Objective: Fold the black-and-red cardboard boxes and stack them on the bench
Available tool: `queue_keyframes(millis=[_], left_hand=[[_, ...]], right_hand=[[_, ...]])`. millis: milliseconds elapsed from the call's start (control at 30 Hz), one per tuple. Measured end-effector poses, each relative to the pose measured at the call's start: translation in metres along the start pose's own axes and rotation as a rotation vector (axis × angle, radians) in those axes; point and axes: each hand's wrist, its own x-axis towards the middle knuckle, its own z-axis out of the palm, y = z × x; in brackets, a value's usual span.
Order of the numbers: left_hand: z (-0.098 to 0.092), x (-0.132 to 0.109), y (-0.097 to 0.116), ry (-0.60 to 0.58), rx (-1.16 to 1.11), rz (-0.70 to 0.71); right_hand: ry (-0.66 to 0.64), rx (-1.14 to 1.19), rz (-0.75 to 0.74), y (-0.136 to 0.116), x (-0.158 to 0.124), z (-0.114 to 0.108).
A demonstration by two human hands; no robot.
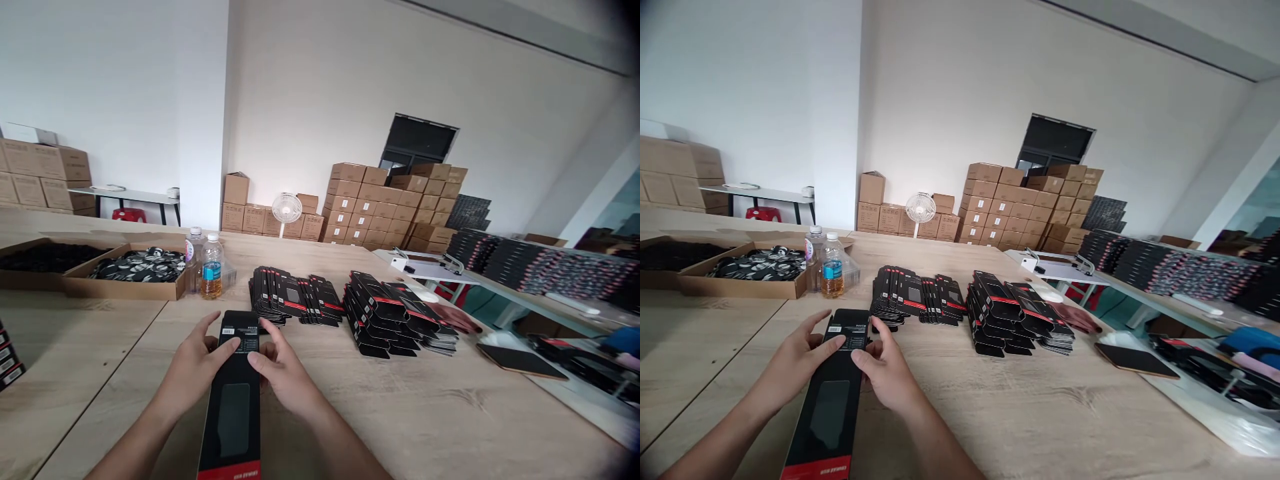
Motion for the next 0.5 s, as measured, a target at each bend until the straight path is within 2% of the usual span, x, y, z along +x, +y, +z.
queue_keyframes(millis=[67,233,400,500], left_hand=[[0.0017,-0.0023,-0.0007,0.021,0.006,0.043],[0.0027,-0.0036,-0.0017,-0.121,-0.154,0.102],[0.0042,-0.0055,0.0003,-0.163,-0.278,0.116],[0.0063,-0.0086,0.0022,-0.231,-0.321,0.090]], right_hand=[[-0.033,0.020,-0.007,-0.0011,0.0000,-0.0013],[-0.061,0.054,-0.059,-0.0039,-0.0017,-0.0005],[-0.091,0.053,-0.069,-0.0044,-0.0043,0.0041],[-0.071,0.010,-0.075,-0.0011,-0.0026,0.0056]])
